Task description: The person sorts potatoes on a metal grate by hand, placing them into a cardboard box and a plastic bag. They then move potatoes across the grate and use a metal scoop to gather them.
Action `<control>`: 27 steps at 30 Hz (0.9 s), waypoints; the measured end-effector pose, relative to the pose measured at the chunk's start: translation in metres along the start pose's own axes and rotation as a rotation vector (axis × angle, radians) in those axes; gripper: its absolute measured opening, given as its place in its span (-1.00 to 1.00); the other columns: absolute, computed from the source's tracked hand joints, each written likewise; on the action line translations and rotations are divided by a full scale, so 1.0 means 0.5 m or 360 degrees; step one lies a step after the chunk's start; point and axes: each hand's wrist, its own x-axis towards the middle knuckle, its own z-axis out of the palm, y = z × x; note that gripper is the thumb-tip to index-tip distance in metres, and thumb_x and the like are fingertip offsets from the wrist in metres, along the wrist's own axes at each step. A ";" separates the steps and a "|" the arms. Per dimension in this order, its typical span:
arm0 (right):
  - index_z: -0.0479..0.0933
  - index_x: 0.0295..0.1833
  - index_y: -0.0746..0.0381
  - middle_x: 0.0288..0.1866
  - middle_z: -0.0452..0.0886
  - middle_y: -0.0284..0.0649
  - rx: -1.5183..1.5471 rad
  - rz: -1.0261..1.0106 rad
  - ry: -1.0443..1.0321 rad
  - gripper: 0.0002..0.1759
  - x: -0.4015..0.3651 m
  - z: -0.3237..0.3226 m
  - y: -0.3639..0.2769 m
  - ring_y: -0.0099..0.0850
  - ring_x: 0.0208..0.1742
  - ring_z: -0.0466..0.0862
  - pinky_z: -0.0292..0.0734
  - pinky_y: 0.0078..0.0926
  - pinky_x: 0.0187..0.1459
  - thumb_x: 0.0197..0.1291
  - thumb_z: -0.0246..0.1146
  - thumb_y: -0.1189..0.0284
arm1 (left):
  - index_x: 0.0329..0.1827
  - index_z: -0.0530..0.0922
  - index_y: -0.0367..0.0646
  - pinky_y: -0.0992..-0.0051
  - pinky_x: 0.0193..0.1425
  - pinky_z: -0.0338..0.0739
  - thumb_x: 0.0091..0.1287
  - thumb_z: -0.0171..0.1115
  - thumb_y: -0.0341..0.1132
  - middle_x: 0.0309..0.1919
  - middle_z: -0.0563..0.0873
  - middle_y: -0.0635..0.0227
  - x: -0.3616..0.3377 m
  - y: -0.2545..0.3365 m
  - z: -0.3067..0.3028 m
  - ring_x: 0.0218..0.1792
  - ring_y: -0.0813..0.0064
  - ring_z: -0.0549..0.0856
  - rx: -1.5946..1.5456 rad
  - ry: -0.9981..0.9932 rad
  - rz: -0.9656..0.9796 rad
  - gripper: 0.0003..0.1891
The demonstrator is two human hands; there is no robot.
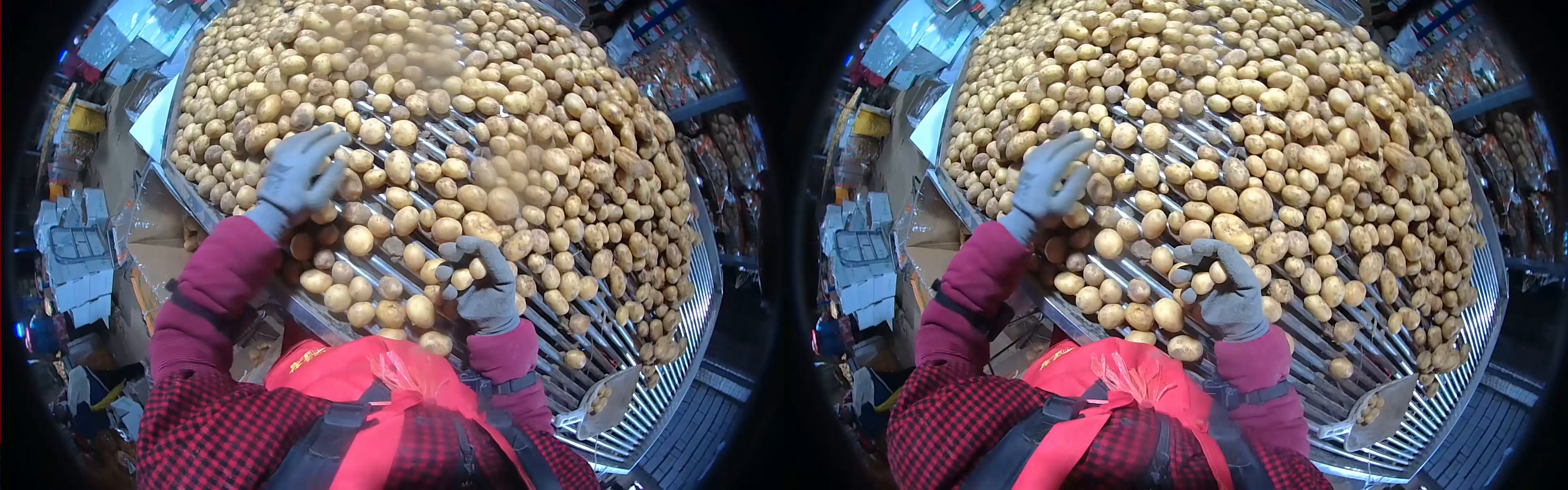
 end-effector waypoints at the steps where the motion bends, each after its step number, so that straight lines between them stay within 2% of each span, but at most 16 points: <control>1: 0.57 0.29 0.23 0.18 0.73 -0.05 0.0007 -0.0019 0.0007 -0.61 -0.008 0.005 0.002 -0.28 0.02 0.76 0.74 -0.38 -0.08 0.63 0.10 0.20 | 0.32 0.70 -0.07 0.08 0.44 0.50 0.41 0.35 -0.23 0.24 0.73 -0.02 0.033 0.025 0.016 0.30 -0.03 0.67 -0.0248 -0.0071 0.0191 -0.58; 4: 0.62 0.21 0.23 0.07 0.73 -0.13 -0.0681 -0.0341 0.0013 -0.61 -0.032 0.020 -0.007 -0.29 -0.02 0.76 0.72 -0.33 -0.04 0.60 0.14 0.16 | 0.37 0.64 0.02 0.09 0.45 0.46 0.32 0.45 -0.25 0.28 0.68 0.17 0.100 0.142 0.084 0.31 0.08 0.64 -0.0153 -0.0168 0.0609 -0.49; 5: 0.62 0.21 0.23 0.07 0.73 -0.13 -0.0678 -0.0363 0.0024 -0.61 -0.042 0.018 -0.016 -0.29 -0.02 0.76 0.72 -0.33 -0.04 0.60 0.14 0.16 | 0.42 0.59 0.07 0.08 0.50 0.40 0.36 0.42 -0.19 0.32 0.64 0.22 0.113 0.162 0.120 0.37 0.14 0.59 -0.0141 -0.0219 0.0748 -0.47; 7: 0.63 0.18 0.26 0.05 0.74 -0.12 0.0122 0.0085 0.0116 -0.59 -0.065 0.004 -0.039 -0.29 -0.03 0.76 0.72 -0.31 -0.02 0.60 0.13 0.14 | 0.46 0.54 0.11 0.03 0.55 0.34 0.42 0.36 -0.11 0.37 0.61 0.25 0.137 0.170 0.198 0.42 0.16 0.56 0.0149 -0.0287 0.1089 -0.46; 8: 0.64 0.15 0.28 0.02 0.75 -0.13 0.0166 0.0078 0.0108 -0.58 -0.078 -0.001 -0.048 -0.27 -0.04 0.76 0.73 -0.28 0.00 0.61 0.13 0.14 | 0.48 0.53 0.14 0.01 0.58 0.29 0.44 0.32 -0.08 0.39 0.59 0.27 0.132 0.172 0.214 0.45 0.17 0.53 -0.0018 -0.0432 0.0998 -0.46; 9: 0.64 0.13 0.27 0.01 0.76 -0.11 0.0167 0.0022 0.0218 -0.57 -0.096 0.006 -0.053 -0.27 -0.06 0.77 0.74 -0.24 0.00 0.63 0.09 0.12 | 0.45 0.55 0.13 0.03 0.58 0.29 0.42 0.34 -0.11 0.41 0.58 0.27 0.125 0.171 0.208 0.44 0.18 0.54 -0.0134 -0.0397 0.0874 -0.48; 11: 0.63 0.11 0.27 -0.01 0.76 -0.10 0.0136 -0.0151 0.0235 -0.55 -0.120 -0.028 -0.053 -0.25 -0.08 0.77 0.77 -0.24 -0.06 0.66 0.04 0.11 | 0.36 0.61 0.10 0.06 0.55 0.31 0.39 0.38 -0.16 0.38 0.62 0.28 0.136 0.119 0.179 0.44 0.19 0.54 -0.0049 -0.0404 0.0835 -0.54; 13: 0.59 0.18 0.24 -0.01 0.75 -0.07 0.0282 -0.0161 0.0295 -0.51 -0.132 -0.062 -0.061 -0.18 -0.08 0.80 0.78 -0.28 -0.23 0.68 -0.01 0.05 | 0.24 0.67 0.05 0.06 0.50 0.36 0.36 0.40 -0.22 0.26 0.70 0.26 0.145 0.077 0.139 0.38 0.17 0.59 0.0137 -0.0428 0.0768 -0.62; 15: 0.59 0.21 0.22 -0.01 0.75 -0.06 0.0309 -0.0150 0.0295 -0.49 -0.134 -0.079 -0.067 -0.16 -0.08 0.81 0.78 -0.26 -0.25 0.68 -0.01 0.01 | 0.10 0.73 -0.03 0.13 0.30 0.54 0.35 0.38 -0.29 0.05 0.79 0.25 0.175 0.042 0.124 0.16 0.14 0.73 0.0203 -0.0227 0.0712 -0.73; 17: 0.58 0.23 0.23 0.00 0.75 -0.05 0.0352 -0.0155 0.0258 -0.49 -0.132 -0.094 -0.058 -0.15 -0.08 0.81 0.78 -0.26 -0.26 0.68 0.00 0.01 | 0.11 0.74 -0.04 0.19 0.11 0.64 0.37 0.40 -0.27 0.02 0.79 0.23 0.214 0.023 0.126 0.04 0.12 0.77 0.0194 -0.0090 0.0489 -0.72; 18: 0.58 0.25 0.23 0.01 0.76 -0.05 0.0369 -0.0167 0.0216 -0.48 -0.129 -0.100 -0.057 -0.14 -0.08 0.82 0.78 -0.25 -0.27 0.67 0.01 0.00 | 0.11 0.74 -0.04 0.19 0.11 0.64 0.37 0.40 -0.27 0.02 0.79 0.23 0.234 0.037 0.131 0.04 0.12 0.77 0.0194 -0.0091 0.0487 -0.72; 20: 0.57 0.26 0.24 0.03 0.76 -0.04 0.0368 -0.0161 0.0219 -0.47 -0.123 -0.102 -0.055 -0.13 -0.09 0.82 0.77 -0.26 -0.28 0.67 0.01 0.01 | 0.19 0.72 -0.02 0.19 0.02 0.69 0.37 0.42 -0.22 -0.04 0.80 0.20 0.270 0.113 0.154 -0.04 0.11 0.79 -0.0017 -0.0180 0.0702 -0.66; 21: 0.57 0.28 0.26 0.05 0.76 -0.03 0.0369 -0.0160 0.0218 -0.47 -0.122 -0.101 -0.054 -0.13 -0.09 0.82 0.77 -0.26 -0.28 0.67 0.02 0.01 | 0.33 0.64 0.02 0.13 0.10 0.67 0.33 0.46 -0.17 0.06 0.77 0.17 0.278 0.152 0.162 0.01 0.09 0.78 0.0000 -0.0457 0.0623 -0.51; 23: 0.55 0.33 0.28 0.08 0.77 -0.02 0.0389 -0.0143 0.0226 -0.45 -0.120 -0.089 -0.060 -0.15 -0.10 0.82 0.76 -0.29 -0.29 0.67 0.02 0.02 | 0.45 0.53 0.05 0.10 0.16 0.65 0.31 0.46 -0.19 0.17 0.71 0.11 0.295 0.179 0.233 0.07 0.05 0.77 0.0217 -0.0863 0.0579 -0.39; 26: 0.52 0.37 0.28 0.09 0.76 -0.02 0.0173 -0.0233 0.0321 -0.44 -0.122 -0.081 -0.061 -0.20 -0.10 0.82 0.76 -0.32 -0.27 0.67 0.02 0.01 | 0.47 0.50 0.08 0.08 0.20 0.64 0.30 0.43 -0.24 0.25 0.64 0.05 0.293 0.204 0.272 0.13 -0.01 0.74 0.0384 -0.1001 0.0429 -0.37; 27: 0.50 0.39 0.30 0.11 0.76 -0.01 0.0391 -0.0131 0.0334 -0.41 -0.124 -0.070 -0.069 -0.23 -0.12 0.82 0.77 -0.34 -0.26 0.66 0.03 0.00 | 0.37 0.57 0.08 0.08 0.24 0.63 0.28 0.39 -0.29 0.23 0.62 0.01 0.298 0.207 0.259 0.16 -0.06 0.72 0.0326 -0.1055 0.0385 -0.46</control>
